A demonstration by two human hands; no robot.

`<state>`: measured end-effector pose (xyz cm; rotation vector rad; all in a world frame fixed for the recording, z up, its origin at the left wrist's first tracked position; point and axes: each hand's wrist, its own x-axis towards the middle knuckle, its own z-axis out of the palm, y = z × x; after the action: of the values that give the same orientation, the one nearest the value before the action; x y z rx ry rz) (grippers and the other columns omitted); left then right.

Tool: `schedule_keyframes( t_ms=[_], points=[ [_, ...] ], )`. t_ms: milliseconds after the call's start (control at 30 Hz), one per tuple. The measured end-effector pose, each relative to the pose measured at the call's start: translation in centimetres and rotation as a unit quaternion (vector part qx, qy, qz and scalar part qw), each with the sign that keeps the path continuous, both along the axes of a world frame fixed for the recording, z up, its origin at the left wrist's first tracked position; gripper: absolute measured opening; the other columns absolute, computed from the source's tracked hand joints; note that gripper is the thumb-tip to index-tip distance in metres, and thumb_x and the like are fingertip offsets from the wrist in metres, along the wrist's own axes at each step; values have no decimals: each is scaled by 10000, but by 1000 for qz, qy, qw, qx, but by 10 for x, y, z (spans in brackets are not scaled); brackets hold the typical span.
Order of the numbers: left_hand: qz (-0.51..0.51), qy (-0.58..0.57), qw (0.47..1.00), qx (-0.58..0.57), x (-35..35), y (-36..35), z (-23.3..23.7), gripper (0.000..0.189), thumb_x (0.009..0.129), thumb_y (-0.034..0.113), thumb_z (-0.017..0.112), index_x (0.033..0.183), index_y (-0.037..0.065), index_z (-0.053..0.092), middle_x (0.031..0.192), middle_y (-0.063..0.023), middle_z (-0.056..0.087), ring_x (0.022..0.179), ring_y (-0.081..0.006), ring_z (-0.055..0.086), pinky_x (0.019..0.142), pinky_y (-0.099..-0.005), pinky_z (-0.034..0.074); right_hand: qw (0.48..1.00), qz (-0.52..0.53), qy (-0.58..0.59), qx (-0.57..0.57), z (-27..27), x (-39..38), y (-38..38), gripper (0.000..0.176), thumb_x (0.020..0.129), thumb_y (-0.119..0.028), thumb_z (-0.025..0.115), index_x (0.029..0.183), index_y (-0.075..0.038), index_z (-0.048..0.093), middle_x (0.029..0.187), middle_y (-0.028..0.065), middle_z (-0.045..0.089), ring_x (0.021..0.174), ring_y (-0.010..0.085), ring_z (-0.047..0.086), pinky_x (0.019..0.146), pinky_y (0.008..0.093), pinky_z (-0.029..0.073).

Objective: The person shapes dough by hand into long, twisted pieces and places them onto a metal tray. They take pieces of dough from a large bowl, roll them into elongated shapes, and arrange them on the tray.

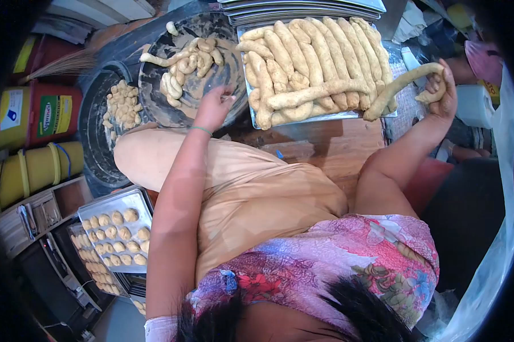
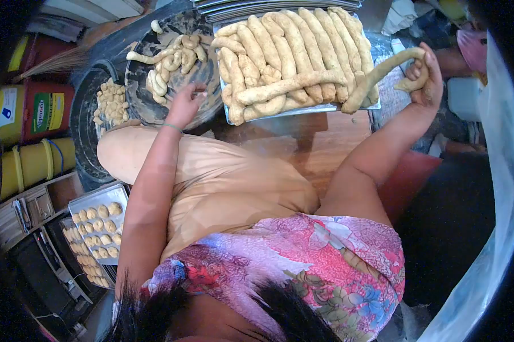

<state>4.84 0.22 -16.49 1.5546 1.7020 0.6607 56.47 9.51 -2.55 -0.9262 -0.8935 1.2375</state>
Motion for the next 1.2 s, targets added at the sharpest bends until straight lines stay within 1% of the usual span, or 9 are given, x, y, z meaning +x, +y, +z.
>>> schedule_keyframes(
  t_ms=[333,433,633,667,767,933,1033,1133,1200],
  points=[
    [29,-22,999,-27,-7,-4,2,240,823,141,611,1030,19,613,965,-144,651,859,-246,618,783,-335,477,902,296,200,244,85,-53,-32,418,940,-189,435,1254,84,411,830,128,483,551,101,428,490,201,388],
    [25,-17,999,-20,-5,-5,5,239,825,145,611,1029,19,613,961,-142,651,859,-248,619,781,-336,476,922,263,171,226,84,-54,-32,413,937,-185,442,1251,82,416,823,127,480,552,102,427,493,208,382],
    [30,-8,999,-18,-9,-7,2,238,830,146,610,1033,21,612,955,-144,651,847,-247,621,770,-332,477,992,50,-2,118,63,-46,-27,409,918,-193,497,1224,71,434,809,79,502,562,98,420,507,241,351],
    [29,-12,999,-17,-9,-7,1,239,830,146,611,1035,21,611,953,-144,651,842,-243,621,766,-330,477,994,-19,-76,73,60,-43,-27,381,877,-220,572,1143,48,518,755,58,525,586,87,453,513,232,358],
    [31,-12,999,-33,-4,-7,10,242,831,144,612,1039,21,610,947,-139,652,828,-228,619,755,-321,477,880,-267,-391,-36,51,-53,-24,328,819,-234,643,1030,14,601,735,49,562,611,71,482,520,220,367],
    [28,-20,999,-22,-3,-5,4,241,833,136,607,1042,17,609,933,-125,653,789,-202,605,739,-308,475,827,-328,-457,-16,35,-44,-19,252,775,-234,677,905,-19,660,783,37,618,648,106,542,573,238,439],
    [35,-27,999,1,-4,-4,-2,241,833,132,605,1043,12,606,930,-123,651,770,-200,596,733,-310,475,824,-344,-448,-39,33,-41,-18,320,770,-249,678,984,-15,637,805,48,614,652,113,544,580,249,446],
    [36,-26,999,8,-1,-3,-2,243,833,129,604,1045,9,602,938,-120,650,767,-197,593,730,-311,475,864,-277,-418,-33,7,-30,-4,396,775,-260,669,1080,-19,594,810,59,611,664,133,563,583,263,461],
    [34,-17,999,11,0,-4,-1,244,834,127,603,1046,7,601,945,-118,650,772,-195,596,729,-311,476,896,-167,-408,-48,-1,-46,2,396,829,-223,624,1154,-17,532,1000,111,582,798,142,573,645,239,486]
  ],
)
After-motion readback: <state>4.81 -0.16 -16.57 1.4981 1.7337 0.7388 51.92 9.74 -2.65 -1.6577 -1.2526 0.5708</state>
